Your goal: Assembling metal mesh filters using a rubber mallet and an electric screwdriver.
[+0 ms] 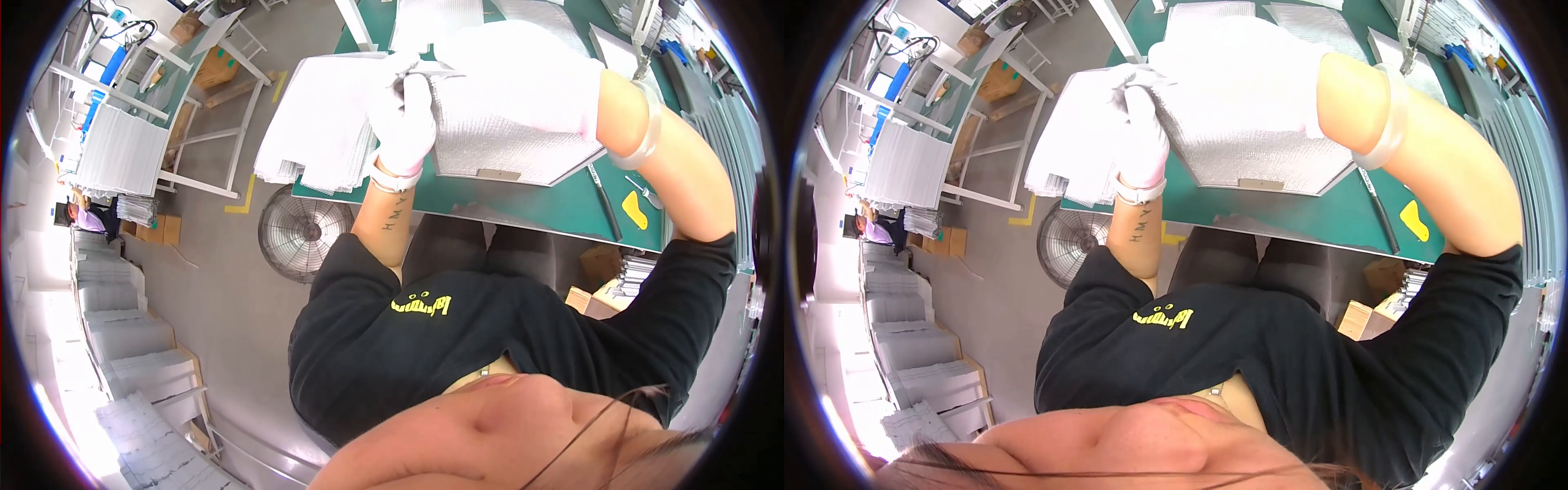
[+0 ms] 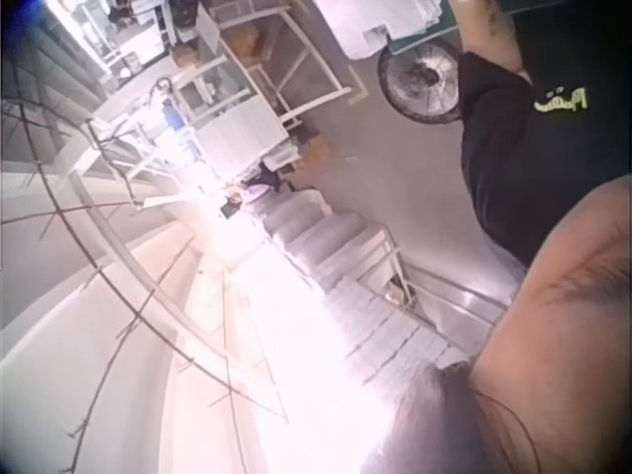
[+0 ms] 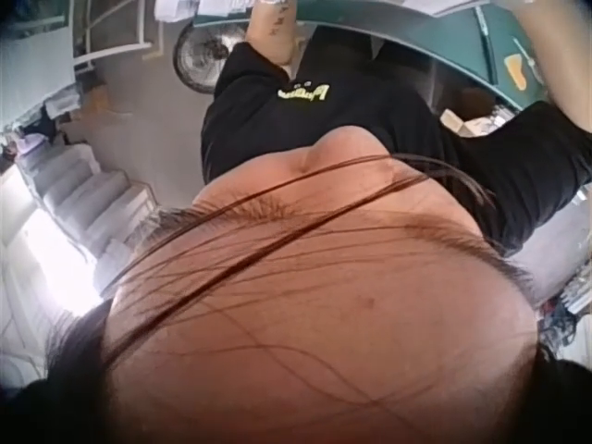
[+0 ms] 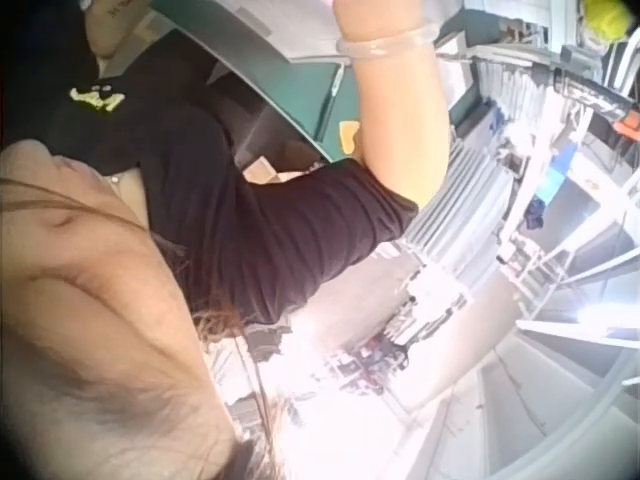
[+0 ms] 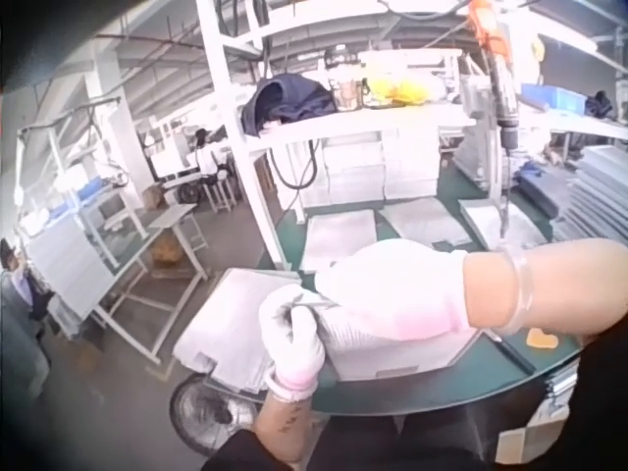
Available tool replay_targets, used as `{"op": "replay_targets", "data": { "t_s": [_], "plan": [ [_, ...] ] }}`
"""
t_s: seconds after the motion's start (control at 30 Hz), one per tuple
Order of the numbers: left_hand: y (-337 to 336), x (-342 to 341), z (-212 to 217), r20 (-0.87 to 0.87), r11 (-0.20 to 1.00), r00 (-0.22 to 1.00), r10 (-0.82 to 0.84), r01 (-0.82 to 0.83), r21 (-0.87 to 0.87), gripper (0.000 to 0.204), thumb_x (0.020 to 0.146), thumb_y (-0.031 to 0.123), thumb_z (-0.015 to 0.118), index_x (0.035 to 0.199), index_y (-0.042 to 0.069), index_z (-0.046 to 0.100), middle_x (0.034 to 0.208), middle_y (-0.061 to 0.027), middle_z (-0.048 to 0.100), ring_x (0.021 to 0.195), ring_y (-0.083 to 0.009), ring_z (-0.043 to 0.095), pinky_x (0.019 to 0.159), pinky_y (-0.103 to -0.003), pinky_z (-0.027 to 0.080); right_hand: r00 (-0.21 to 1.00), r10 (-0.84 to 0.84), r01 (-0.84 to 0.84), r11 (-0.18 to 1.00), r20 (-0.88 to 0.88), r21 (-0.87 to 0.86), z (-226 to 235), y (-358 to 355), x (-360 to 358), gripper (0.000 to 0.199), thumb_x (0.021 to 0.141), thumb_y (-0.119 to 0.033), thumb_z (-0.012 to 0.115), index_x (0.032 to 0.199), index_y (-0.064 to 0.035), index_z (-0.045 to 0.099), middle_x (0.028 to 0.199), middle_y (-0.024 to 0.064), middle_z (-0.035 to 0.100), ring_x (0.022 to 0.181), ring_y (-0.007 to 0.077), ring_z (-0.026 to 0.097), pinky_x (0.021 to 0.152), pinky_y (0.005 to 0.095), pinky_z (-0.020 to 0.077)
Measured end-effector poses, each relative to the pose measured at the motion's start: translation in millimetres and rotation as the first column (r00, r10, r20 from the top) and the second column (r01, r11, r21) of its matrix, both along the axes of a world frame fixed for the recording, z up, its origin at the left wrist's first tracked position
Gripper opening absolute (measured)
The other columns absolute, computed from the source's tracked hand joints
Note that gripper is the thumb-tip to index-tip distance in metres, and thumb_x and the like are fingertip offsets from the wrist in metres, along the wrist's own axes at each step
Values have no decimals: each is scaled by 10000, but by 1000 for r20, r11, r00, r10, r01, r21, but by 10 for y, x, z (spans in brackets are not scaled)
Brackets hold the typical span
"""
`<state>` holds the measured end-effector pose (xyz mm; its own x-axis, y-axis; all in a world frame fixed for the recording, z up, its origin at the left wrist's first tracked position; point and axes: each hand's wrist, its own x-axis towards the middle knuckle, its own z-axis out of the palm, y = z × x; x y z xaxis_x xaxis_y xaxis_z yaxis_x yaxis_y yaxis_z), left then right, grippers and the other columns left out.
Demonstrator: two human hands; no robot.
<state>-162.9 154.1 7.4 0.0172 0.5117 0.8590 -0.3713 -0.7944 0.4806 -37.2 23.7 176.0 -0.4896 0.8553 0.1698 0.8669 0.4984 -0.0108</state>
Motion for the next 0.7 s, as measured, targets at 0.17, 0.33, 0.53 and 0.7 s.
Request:
{"op": "replay_targets", "data": {
  "t_s": [0.17,0.33,0.53,0.7],
  "plan": [
    [-40,-1,43,-95,993,990,106,-101,56,231,940,4,597,1167,-31,621,961,-151,685,810,-207,665,747,-298,533,977,72,-83,996,-203,-44,-232,268,314,370,949,-185,612,1266,8,619,1142,192,683,1037,354,647,921,395,520],
    [-3,6,-42,-65,998,998,-15,10,-69,214,928,-22,595,1140,-27,624,946,-126,683,799,-184,655,722,-286,530,991,-4,-29,970,134,240,-205,103,16,358,937,-184,633,1252,-13,635,1125,169,692,1015,319,658,885,381,536],
    [-56,9,-106,-124,998,992,-35,28,-55,240,902,-62,568,1134,-30,617,945,-106,670,788,-169,635,715,-283,526,969,204,-171,961,-140,217,-398,144,276,336,881,-268,672,1132,-45,700,1062,162,689,954,309,676,848,390,540],
    [93,-18,-308,-73,999,997,-33,32,-12,274,902,-31,519,1159,-58,613,1086,-208,628,934,-269,626,822,-402,526,897,-212,138,968,387,208,218,-199,-110,284,970,-203,665,1159,4,620,1006,61,681,925,141,645,812,316,521]
  ]
}}
